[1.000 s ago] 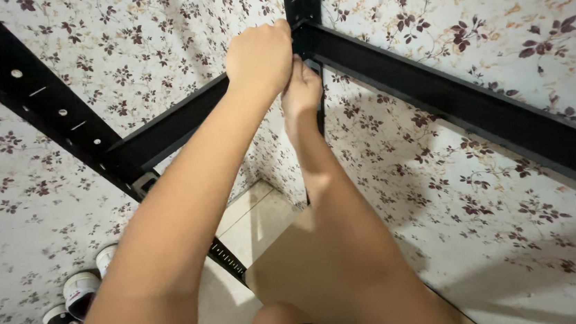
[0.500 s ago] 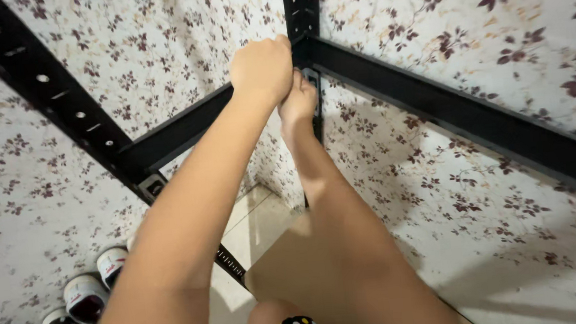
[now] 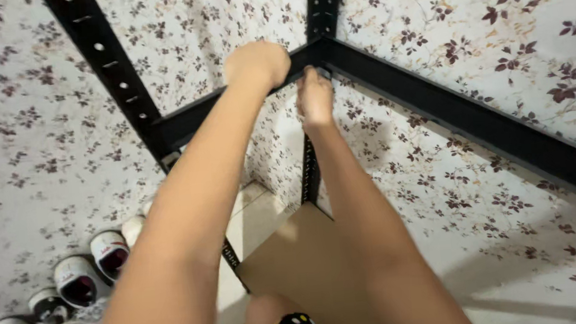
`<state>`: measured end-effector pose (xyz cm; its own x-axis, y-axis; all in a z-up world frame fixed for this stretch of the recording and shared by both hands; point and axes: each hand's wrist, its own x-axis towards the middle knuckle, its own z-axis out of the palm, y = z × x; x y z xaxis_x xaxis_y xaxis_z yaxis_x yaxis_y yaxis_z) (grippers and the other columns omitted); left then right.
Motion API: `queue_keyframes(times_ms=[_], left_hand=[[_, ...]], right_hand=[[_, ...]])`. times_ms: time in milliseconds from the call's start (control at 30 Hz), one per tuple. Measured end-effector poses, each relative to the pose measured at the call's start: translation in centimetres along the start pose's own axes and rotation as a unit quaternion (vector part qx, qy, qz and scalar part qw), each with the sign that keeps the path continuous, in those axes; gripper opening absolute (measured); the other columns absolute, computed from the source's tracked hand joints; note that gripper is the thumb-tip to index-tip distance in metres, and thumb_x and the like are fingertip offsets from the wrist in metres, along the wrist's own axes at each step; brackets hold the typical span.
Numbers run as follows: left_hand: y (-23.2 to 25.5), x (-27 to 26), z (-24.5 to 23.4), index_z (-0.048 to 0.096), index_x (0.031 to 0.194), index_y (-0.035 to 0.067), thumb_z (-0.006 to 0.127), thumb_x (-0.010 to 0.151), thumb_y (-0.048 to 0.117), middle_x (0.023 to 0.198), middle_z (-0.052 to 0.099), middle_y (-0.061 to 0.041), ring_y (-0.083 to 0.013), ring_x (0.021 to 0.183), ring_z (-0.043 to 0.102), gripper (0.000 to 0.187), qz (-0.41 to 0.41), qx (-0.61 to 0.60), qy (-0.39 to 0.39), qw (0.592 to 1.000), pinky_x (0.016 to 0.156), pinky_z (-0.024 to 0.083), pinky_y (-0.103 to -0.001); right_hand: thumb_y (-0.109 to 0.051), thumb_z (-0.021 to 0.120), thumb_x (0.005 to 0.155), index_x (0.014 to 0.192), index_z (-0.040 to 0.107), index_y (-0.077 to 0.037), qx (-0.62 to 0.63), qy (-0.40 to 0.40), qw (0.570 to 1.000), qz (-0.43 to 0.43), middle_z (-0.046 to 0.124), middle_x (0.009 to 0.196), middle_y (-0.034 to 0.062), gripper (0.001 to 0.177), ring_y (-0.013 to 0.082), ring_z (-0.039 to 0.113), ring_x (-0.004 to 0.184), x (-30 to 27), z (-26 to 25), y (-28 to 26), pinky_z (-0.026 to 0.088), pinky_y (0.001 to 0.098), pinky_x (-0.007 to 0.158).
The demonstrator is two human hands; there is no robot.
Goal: The person assembles a black metal shelving unit by attaching horizontal support bars to vertical uprights and then placing a flat cardboard sheet onto the frame as a shelf. The person handles metal bars and a cardboard sheet by hand.
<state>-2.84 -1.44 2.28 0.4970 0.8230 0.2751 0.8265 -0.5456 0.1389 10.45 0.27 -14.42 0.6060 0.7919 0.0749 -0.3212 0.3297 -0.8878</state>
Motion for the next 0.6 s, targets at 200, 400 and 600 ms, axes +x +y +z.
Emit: queue_keyframes(times_ms=[200,400,600], left_hand=[[-0.1,-0.4,1.0,0.076,0.111,0.011,0.054,0.09,0.021,0.118,0.072,-0.014,-0.0386,0.107,0.07,0.033,0.014,0.061,0.055,0.997,0.104,0.038,-0.07],[-0.7,-4.0,1.0,0.076,0.098,0.008,0.046,0.104,0.031,0.103,0.074,-0.02,-0.0382,0.098,0.072,0.039,-0.033,-0.104,0.077,0.991,0.089,0.054,-0.05],[-1.2,-3.8,1.7,0.07,0.113,0.007,0.046,0.107,0.031,0.11,0.074,-0.018,-0.0367,0.104,0.071,0.034,0.045,-0.057,0.14,0.988,0.099,0.05,-0.053]], right_hand=[[-0.038,0.055,0.109,0.076,0.055,-0.003,-0.253,0.081,0.938,-0.224,0.049,0.06,0.0057,0.049,0.0164,0.044,0.053,-3.2,-0.2,-5.4,0.041,0.0353,0.052],[-0.031,0.045,0.112,0.101,0.072,-0.004,-0.379,-0.022,0.755,-0.534,0.072,0.097,0.0146,0.04,0.0316,0.067,0.091,-7.3,2.9,-9.5,0.048,0.0446,0.091],[-0.02,0.045,0.109,0.106,0.076,-0.005,-0.471,-0.08,0.712,-0.514,0.076,0.099,0.0151,0.035,0.0321,0.07,0.097,-8.4,3.5,-11.1,0.036,0.0522,0.113]])
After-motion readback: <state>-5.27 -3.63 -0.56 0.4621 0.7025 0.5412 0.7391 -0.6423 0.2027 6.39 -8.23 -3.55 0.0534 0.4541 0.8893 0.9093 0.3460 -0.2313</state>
